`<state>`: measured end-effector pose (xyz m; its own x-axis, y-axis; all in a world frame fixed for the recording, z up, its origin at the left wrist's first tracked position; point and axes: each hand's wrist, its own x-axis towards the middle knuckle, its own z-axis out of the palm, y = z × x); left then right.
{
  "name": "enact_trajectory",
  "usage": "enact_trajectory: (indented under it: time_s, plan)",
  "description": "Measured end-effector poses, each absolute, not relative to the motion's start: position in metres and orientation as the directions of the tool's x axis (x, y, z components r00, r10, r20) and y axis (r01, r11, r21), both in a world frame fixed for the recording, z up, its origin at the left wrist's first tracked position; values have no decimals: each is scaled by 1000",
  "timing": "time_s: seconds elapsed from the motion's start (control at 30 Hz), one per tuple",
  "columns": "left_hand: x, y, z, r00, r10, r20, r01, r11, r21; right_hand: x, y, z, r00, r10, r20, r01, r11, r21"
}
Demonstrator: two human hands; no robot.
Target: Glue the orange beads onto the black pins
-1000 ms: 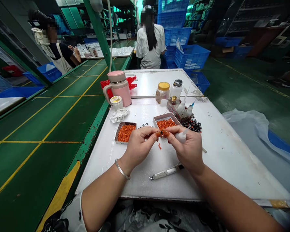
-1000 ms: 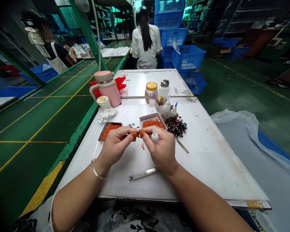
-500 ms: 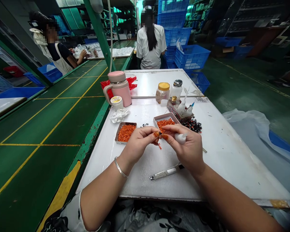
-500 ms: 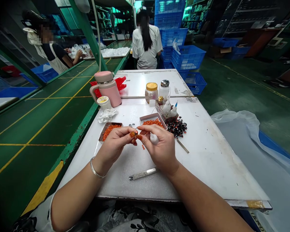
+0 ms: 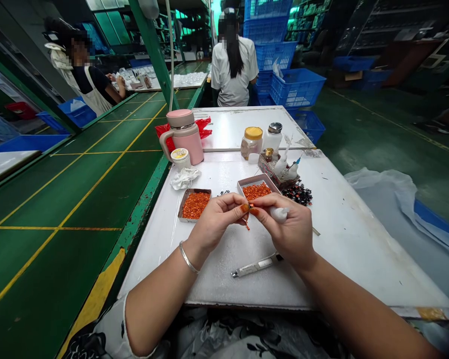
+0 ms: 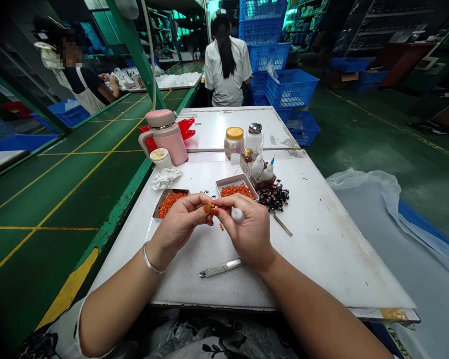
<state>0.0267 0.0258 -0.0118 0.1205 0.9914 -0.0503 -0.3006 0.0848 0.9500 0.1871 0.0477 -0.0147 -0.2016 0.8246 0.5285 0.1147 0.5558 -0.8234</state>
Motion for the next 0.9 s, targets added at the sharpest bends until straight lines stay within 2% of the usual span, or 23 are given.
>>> enact_trajectory:
  time_s: [0.23, 0.43, 0.9]
  plan:
    - [26, 27, -11, 132, 991, -24, -281, 60, 958, 188, 48, -14, -190, 857, 479, 141, 507, -851]
    - [24, 26, -13, 143, 988, 56, -205, -25, 978, 188, 45, -14, -180, 815, 551, 188, 579, -794]
    - [24, 25, -12, 131, 990, 50, -214, -21, 977, 190, 46, -13, -198, 734, 650, 210, 679, -703]
